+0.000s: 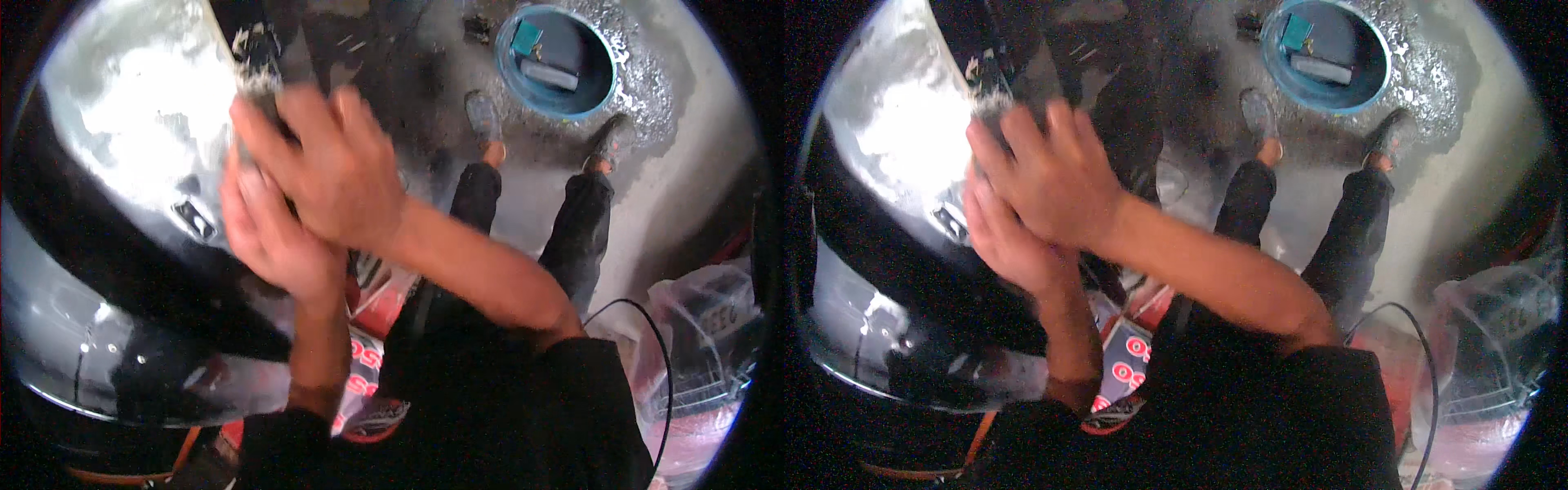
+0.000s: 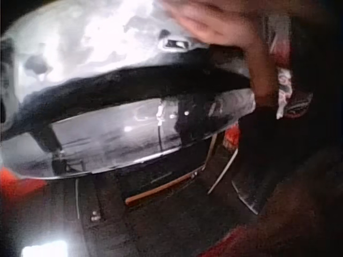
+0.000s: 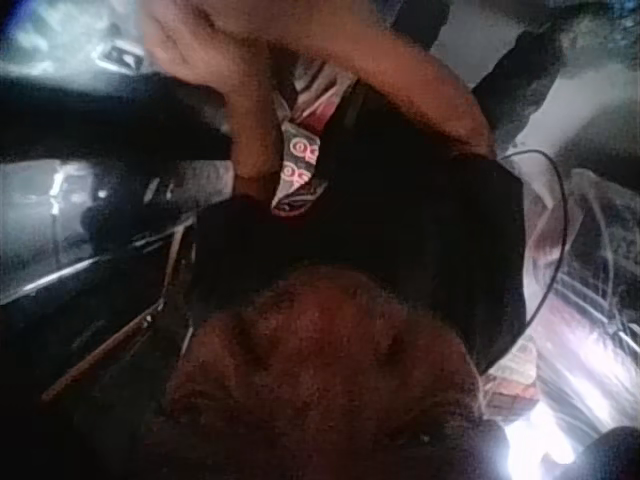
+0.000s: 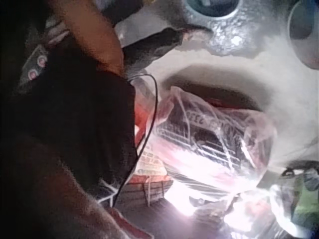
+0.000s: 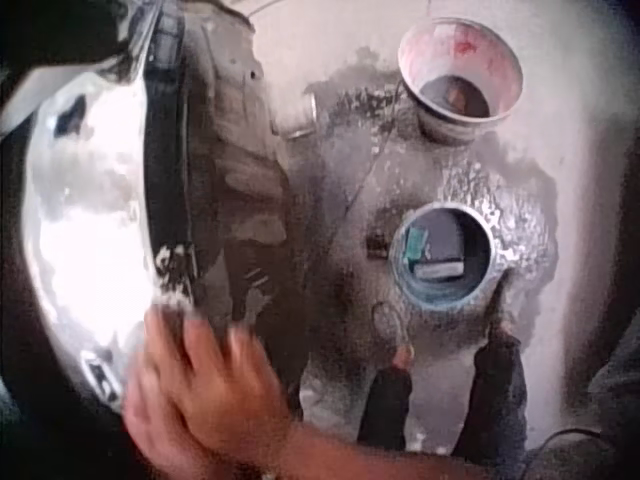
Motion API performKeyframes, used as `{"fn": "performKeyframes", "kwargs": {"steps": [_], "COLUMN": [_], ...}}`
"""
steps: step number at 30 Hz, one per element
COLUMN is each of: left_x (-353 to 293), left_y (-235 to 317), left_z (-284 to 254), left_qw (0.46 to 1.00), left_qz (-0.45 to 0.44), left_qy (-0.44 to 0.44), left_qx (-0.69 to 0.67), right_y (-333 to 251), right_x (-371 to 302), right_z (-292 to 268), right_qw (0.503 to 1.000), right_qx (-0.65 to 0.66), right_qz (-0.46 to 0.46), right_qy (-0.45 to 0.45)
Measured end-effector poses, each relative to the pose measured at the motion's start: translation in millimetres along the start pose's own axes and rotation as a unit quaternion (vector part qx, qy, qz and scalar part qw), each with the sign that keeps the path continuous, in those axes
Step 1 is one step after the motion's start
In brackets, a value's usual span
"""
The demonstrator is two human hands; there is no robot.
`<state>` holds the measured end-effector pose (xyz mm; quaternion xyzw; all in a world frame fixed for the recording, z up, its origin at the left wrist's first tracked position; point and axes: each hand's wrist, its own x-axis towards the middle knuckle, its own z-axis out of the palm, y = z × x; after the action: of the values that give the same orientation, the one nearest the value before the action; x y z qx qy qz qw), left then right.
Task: Wet sanding a black car body panel using a sanding block and water.
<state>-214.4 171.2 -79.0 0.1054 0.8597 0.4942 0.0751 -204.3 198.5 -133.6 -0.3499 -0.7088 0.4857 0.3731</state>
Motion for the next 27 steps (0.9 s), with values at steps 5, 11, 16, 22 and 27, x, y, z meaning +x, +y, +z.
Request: {"fn": "performKeyframes", "kwargs": {"steps": [5, 11, 16, 22, 27], "left_x": [16.9, 8.5, -1.4, 3.6, -7.7], "left_y": [-6.6, -1.7, -19.9, -17.7, -23.9], "left_z": [-5.5, -13.7, -18.9, -4.0, -9.3], "left_qw": [0.998, 0.995, 0.995, 0.995, 0.994], "left_qz": [0.001, -0.013, 0.004, -0.007, 0.055], "left_qy": [-0.058, -0.096, -0.09, -0.094, -0.088], "left_qx": [0.027, 0.008, 0.041, -0.015, 0.024], "right_y": [16.7, 9.3, 10.8, 25.2, 17.0], "right_x": [5.0, -5.1, -21.9, -8.6, -24.5], "right_z": [9.8, -0.6, -0.7, 1.6, -7.2], "right_qw": [1.0, 0.997, 0.998, 0.999, 0.998], "right_qx": [0.022, 0.056, 0.042, 0.041, 0.047], "right_qz": [-0.014, 0.016, 0.026, 0.009, 0.025], "right_qy": [0.003, -0.043, -0.045, -0.022, -0.041]}}
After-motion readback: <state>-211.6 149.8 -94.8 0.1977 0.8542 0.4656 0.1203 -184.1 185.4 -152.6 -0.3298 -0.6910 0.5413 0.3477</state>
